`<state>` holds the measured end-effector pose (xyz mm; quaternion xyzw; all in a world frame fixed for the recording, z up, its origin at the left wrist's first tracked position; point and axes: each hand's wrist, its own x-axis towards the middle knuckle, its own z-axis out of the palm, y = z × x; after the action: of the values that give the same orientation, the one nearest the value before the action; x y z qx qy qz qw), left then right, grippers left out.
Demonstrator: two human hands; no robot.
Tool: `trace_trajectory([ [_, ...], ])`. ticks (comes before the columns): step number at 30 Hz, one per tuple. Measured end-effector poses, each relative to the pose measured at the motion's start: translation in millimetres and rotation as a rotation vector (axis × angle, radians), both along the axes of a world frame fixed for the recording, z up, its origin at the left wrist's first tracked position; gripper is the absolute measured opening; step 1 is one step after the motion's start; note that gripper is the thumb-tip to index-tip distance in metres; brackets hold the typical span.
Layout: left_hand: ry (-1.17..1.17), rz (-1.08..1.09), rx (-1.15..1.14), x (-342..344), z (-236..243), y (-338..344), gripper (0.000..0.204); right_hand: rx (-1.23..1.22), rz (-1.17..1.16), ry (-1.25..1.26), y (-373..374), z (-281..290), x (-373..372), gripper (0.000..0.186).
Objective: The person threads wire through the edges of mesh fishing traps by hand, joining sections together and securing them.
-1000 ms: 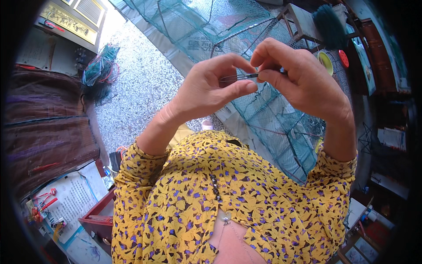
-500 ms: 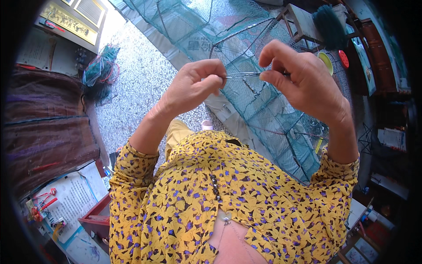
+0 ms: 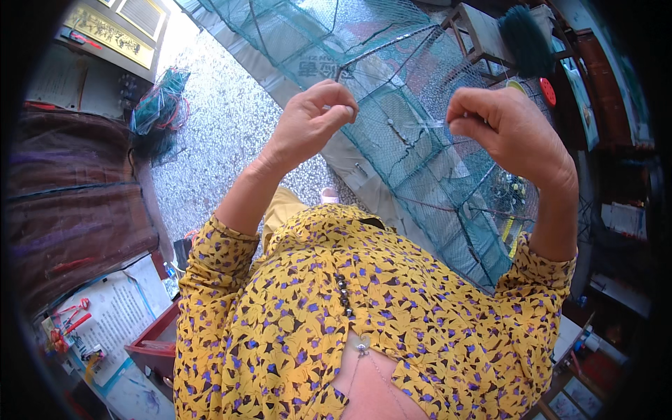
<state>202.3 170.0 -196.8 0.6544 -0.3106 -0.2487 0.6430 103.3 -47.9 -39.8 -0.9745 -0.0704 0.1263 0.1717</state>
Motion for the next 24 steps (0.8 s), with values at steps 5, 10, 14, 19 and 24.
trace_trajectory([
  [5,0.281,-0.015,-0.159,-2.2,-8.2,-0.6,0.012,0.207,-0.102,-0.056,-15.3,6.4,-6.1,0.006],
  [10,0.573,-0.065,-0.447,-9.0,-5.6,-4.8,0.014,0.479,-0.098,0.001,-23.1,-7.0,-1.6,0.009],
  [14,0.826,-0.081,-0.53,-19.5,-5.7,-6.5,0.015,0.066,0.126,-0.309,-12.0,-31.1,2.6,0.005],
  [19,0.911,0.024,-0.49,-30.7,-16.6,-8.7,0.01,-0.18,0.201,-0.426,-9.0,-45.4,10.9,0.003],
  [24,0.924,0.063,-0.465,-41.7,-22.3,-12.9,0.01,-0.167,0.249,-0.429,-6.8,-57.6,17.3,0.003],
])
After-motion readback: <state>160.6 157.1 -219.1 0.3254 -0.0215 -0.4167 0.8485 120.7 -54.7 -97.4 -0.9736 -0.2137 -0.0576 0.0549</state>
